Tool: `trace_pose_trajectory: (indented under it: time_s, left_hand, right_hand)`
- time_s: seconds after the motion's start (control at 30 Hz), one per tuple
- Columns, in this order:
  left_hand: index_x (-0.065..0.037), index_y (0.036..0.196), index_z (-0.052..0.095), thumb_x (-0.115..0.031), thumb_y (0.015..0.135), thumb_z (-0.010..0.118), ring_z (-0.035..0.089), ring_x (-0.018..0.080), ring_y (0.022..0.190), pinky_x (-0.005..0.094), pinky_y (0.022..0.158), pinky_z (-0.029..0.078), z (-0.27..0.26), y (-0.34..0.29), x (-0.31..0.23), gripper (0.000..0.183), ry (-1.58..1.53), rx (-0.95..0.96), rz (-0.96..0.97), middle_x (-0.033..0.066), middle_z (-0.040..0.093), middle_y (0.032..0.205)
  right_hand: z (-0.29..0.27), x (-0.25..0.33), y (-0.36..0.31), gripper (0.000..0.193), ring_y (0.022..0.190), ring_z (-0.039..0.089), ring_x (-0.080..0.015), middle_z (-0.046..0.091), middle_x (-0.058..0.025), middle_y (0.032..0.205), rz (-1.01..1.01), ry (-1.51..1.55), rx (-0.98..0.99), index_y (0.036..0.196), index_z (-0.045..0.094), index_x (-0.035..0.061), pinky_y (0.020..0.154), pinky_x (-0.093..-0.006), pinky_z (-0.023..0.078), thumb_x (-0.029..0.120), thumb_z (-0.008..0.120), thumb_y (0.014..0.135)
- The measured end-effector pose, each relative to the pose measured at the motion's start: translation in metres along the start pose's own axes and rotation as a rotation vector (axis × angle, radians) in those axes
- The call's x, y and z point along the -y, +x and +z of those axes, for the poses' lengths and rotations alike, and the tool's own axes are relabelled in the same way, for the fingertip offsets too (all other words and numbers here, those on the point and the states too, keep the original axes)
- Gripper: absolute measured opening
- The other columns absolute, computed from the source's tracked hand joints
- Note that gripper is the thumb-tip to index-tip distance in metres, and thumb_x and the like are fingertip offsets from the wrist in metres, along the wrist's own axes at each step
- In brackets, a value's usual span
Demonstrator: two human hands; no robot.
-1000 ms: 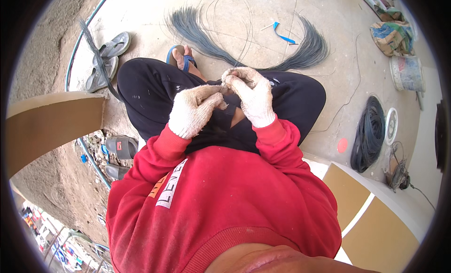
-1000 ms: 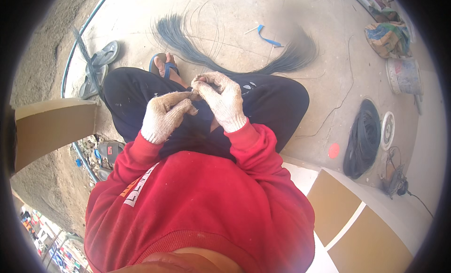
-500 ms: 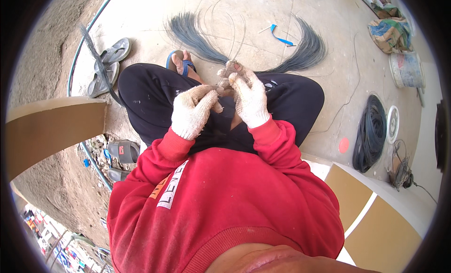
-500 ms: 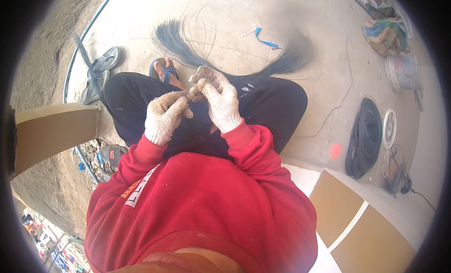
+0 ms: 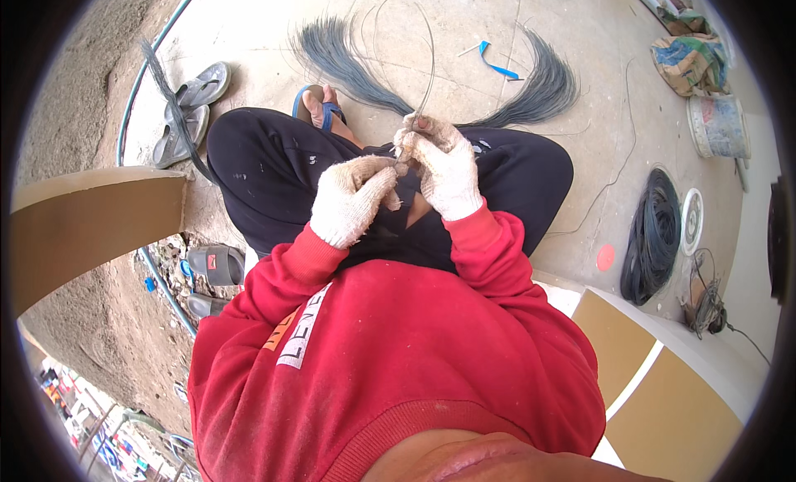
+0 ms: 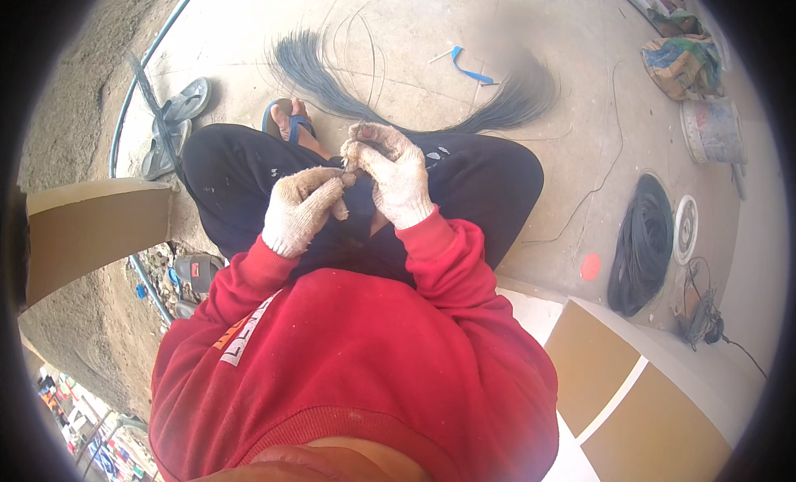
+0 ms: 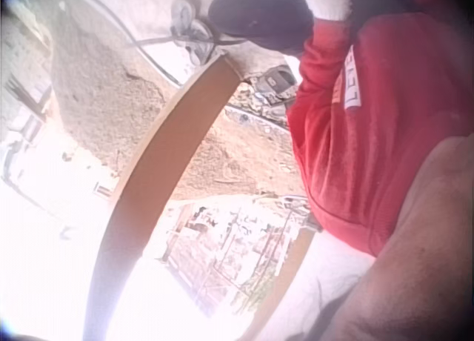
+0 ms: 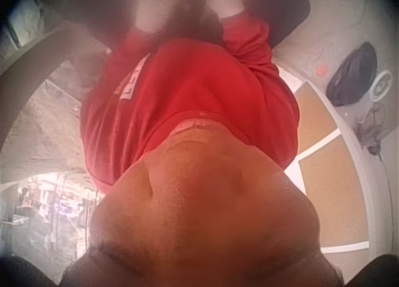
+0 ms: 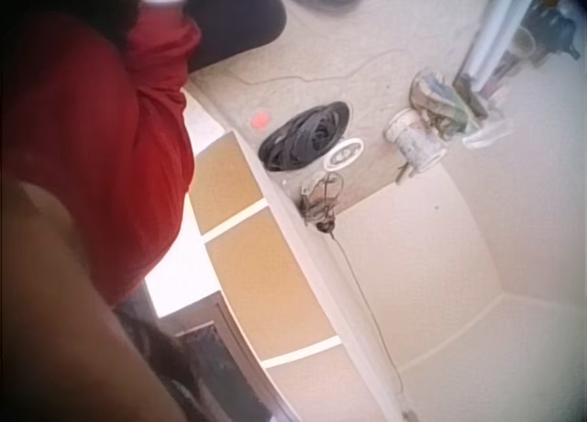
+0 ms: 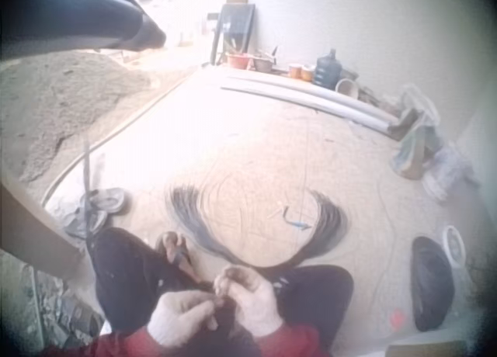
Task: The person sits on the floor and uses pliers to cut a bundle of black wires. They then separate the wires into smaller strands, straighten them, and tie them together with a thin wire.
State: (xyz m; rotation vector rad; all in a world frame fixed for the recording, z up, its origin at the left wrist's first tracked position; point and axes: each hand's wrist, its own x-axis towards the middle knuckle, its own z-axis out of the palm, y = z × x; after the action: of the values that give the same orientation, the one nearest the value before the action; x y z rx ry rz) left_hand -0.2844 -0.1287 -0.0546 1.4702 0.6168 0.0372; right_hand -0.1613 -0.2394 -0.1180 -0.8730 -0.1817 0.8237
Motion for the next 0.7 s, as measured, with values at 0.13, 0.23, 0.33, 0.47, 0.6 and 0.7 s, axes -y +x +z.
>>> trace_pose_trajectory:
  time_s: [0.13, 0.23, 0.33, 0.47, 0.6, 0.7]
  left_hand:
    - [0.004, 0.109, 0.070, -0.017, 0.096, 0.058, 0.058, 0.0094, 0.058, 0.0242, 0.056, 0.045, 0.006, -0.002, 0.004, 0.027, 0.174, -0.080, 0.075, 0.0063, 0.066, 0.067]
    - [0.005, 0.108, 0.069, -0.016, 0.096, 0.057, 0.064, 0.0119, 0.063, 0.0263, 0.062, 0.049, 0.010, -0.003, 0.004, 0.027, 0.209, -0.107, 0.111, 0.0078, 0.067, 0.068]
    - [0.005, 0.107, 0.070, -0.015, 0.096, 0.057, 0.064, 0.0120, 0.064, 0.0265, 0.063, 0.050, 0.010, -0.001, 0.006, 0.026, 0.208, -0.100, 0.106, 0.0083, 0.068, 0.068]
    - [0.003, 0.107, 0.070, -0.014, 0.095, 0.057, 0.064, 0.0112, 0.063, 0.0258, 0.063, 0.050, 0.009, 0.000, 0.006, 0.025, 0.263, -0.075, 0.064, 0.0082, 0.068, 0.067]
    - [0.000, 0.106, 0.072, -0.015, 0.095, 0.058, 0.062, 0.0094, 0.053, 0.0245, 0.051, 0.048, 0.009, 0.001, 0.009, 0.023, 0.279, -0.094, 0.125, 0.0070, 0.068, 0.065]
    - [0.000, 0.105, 0.072, -0.014, 0.095, 0.059, 0.063, 0.0106, 0.053, 0.0251, 0.052, 0.049, 0.012, 0.000, 0.010, 0.022, 0.318, -0.096, 0.174, 0.0082, 0.067, 0.065]
  right_hand:
    - [0.017, 0.012, -0.009, 0.038, 0.080, 0.066, -0.0186, 0.068, -0.0154, 0.098, -0.021, -0.173, -0.132, 0.130, 0.051, -0.0016, 0.068, -0.0289, 0.055, -0.002, 0.058, 0.092]
    - [0.015, 0.010, -0.008, 0.040, 0.081, 0.067, -0.0182, 0.068, -0.0159, 0.099, 0.028, -0.090, -0.153, 0.131, 0.049, -0.0036, 0.069, -0.0287, 0.056, -0.002, 0.058, 0.092]
    - [0.008, 0.000, -0.005, 0.038, 0.081, 0.067, -0.0185, 0.068, -0.0156, 0.100, -0.029, -0.059, -0.142, 0.128, 0.049, -0.0044, 0.072, -0.0293, 0.056, -0.005, 0.060, 0.091]
    - [0.010, 0.000, -0.001, 0.030, 0.080, 0.067, -0.0185, 0.069, -0.0161, 0.101, -0.122, -0.114, -0.138, 0.121, 0.055, -0.0052, 0.072, -0.0293, 0.056, -0.004, 0.062, 0.091]
    - [-0.005, 0.006, 0.003, 0.035, 0.078, 0.067, -0.0189, 0.070, -0.0165, 0.099, 0.011, -0.098, -0.140, 0.128, 0.053, -0.0056, 0.072, -0.0299, 0.056, -0.003, 0.057, 0.093]
    - [-0.013, 0.002, 0.002, 0.038, 0.077, 0.067, -0.0187, 0.070, -0.0170, 0.098, 0.010, -0.091, -0.138, 0.131, 0.052, -0.0043, 0.070, -0.0292, 0.056, -0.002, 0.057, 0.093]
